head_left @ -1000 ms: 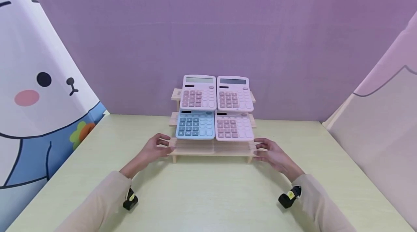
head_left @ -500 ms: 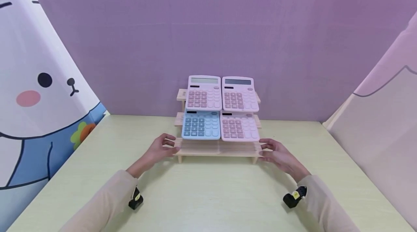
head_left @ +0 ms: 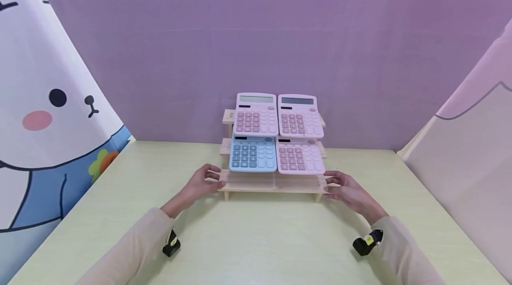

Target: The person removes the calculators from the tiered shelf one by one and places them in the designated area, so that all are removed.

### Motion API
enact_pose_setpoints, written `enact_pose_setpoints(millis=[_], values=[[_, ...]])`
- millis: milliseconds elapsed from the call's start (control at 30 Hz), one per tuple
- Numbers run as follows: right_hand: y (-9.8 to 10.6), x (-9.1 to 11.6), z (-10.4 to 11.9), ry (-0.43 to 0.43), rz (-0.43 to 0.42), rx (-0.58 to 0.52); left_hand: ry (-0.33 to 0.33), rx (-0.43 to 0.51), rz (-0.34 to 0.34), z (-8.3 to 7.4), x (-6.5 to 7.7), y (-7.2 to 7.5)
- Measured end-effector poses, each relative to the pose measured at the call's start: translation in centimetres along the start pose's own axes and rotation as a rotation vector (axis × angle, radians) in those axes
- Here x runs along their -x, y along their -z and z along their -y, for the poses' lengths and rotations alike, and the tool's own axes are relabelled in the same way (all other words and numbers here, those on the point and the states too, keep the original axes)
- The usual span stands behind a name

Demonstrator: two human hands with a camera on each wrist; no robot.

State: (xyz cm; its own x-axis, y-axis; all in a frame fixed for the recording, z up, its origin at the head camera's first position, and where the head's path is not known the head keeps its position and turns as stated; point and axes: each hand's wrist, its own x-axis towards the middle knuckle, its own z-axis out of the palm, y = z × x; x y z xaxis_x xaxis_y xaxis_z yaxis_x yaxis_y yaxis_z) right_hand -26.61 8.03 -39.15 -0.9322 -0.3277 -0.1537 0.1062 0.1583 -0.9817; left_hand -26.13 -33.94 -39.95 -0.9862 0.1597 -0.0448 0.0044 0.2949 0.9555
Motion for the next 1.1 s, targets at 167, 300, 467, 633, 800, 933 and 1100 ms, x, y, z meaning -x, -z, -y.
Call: enact_pose_setpoints(millis=[167,300,467,633,800,933,1100], values=[[0.02,0.13,0.05,-0.005,-0.005,0.007,-0.008,0.015,0.010,0.02,-0.03,0.06],[0.14,0.15,-0.09,0.001,-0.002,0.013,-0.016,0.014,0.019,0.11,-0.12,0.06],[0.24,0.10,-0.21,0.006,0.005,0.015,0.006,0.007,0.007,0.12,-0.22,0.01],[0.23,0.05,-0.15,0.004,0.018,0.006,0.034,-0.005,-0.007,0.06,-0.30,0.06],[0.37,0.00,-0.13,-0.001,0.025,0.007,0.060,-0.021,-0.018,-0.16,-0.30,0.03],[0.46,-0.02,-0.15,-0.002,0.026,0.024,0.074,-0.033,-0.017,-0.33,-0.21,0.01],[0.57,0.05,-0.05,0.007,0.026,0.057,0.079,-0.040,-0.013,-0.38,-0.21,0.04]])
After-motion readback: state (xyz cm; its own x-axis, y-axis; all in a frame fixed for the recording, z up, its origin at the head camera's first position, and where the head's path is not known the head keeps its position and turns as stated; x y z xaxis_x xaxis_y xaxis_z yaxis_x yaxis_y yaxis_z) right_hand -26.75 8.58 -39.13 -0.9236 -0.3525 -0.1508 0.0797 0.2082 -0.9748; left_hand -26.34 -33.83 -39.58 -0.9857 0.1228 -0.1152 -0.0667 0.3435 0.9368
